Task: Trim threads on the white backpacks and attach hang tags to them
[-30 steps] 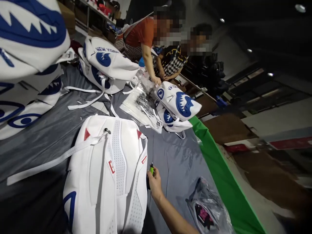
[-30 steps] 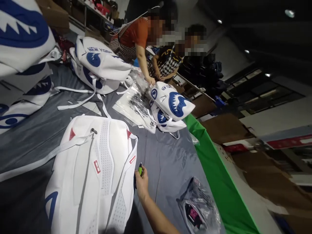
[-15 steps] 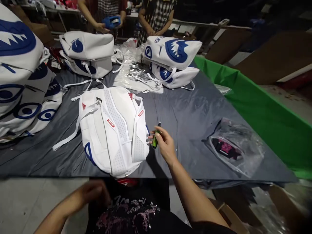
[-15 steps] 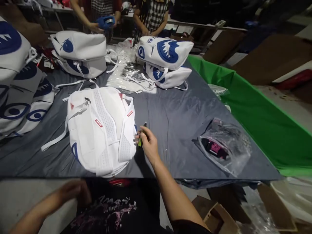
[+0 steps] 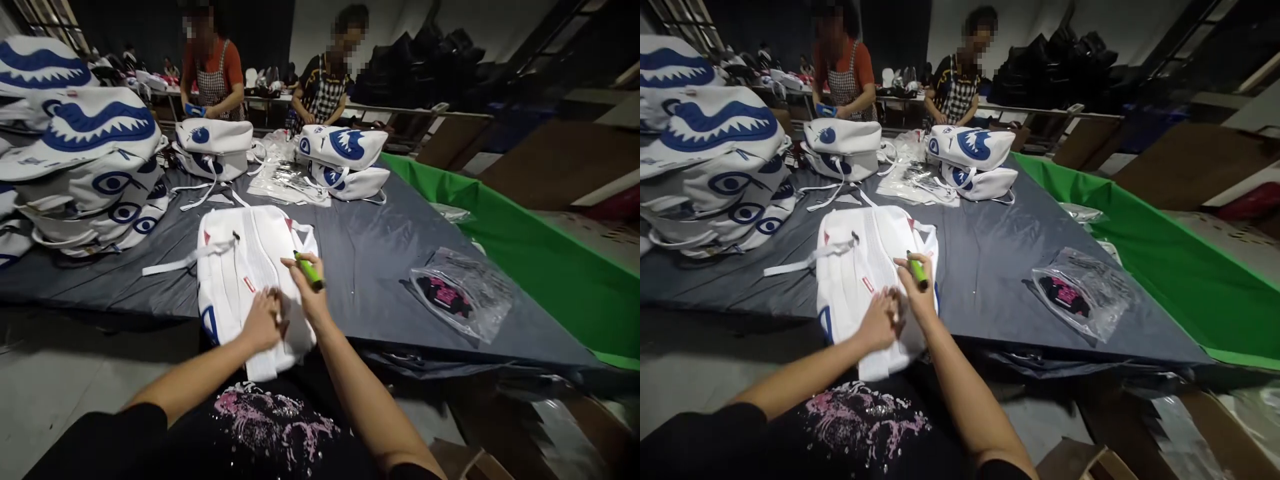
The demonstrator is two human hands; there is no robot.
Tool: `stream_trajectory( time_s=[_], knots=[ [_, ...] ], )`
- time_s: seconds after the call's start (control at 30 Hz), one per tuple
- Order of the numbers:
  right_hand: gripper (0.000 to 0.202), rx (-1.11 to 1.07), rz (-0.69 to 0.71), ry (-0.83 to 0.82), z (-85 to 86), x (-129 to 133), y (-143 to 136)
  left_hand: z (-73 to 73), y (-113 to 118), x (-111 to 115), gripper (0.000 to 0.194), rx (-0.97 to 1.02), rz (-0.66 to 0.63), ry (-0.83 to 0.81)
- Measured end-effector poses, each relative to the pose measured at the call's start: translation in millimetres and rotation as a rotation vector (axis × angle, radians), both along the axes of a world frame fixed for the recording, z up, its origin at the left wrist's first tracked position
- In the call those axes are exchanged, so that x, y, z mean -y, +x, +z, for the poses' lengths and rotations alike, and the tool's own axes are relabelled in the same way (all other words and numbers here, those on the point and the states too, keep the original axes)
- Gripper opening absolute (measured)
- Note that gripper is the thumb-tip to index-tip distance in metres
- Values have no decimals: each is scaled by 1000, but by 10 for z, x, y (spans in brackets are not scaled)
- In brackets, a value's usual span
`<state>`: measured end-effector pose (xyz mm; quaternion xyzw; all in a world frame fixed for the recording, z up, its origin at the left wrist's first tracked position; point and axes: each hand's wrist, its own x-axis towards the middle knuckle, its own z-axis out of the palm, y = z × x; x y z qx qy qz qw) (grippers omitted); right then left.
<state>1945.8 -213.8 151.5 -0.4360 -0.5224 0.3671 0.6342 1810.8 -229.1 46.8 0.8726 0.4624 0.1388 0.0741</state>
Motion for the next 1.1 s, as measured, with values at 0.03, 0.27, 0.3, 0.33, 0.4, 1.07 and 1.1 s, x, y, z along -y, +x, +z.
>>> stream_trajectory(
  time_s=[0.03,0.27,0.3,0.33,0.4,1.07,1.1],
  knots=[
    [34,202,-28,64,-124,-37,-97,-105,21,227,71,32,0,57],
    [32,1385,-177,351,-841,260,17,-770,-15,570,55,5,-80,181],
    [33,1454,-209,324,-846,374,98,-765,-56,573,55,-1,-101,178],
    [34,1500,-240,289,-827,489,179,-720,-103,584,56,1,-116,174],
    [35,1551,-293,216,-755,698,332,-517,-199,584,56,33,-149,169],
    [24,1381,37,406,-878,637,507,1499,95,-1607,50,-268,-675,332],
    [24,1357,18,429,-900,658,522,1507,37,-1674,53,-259,-661,351]
  ],
)
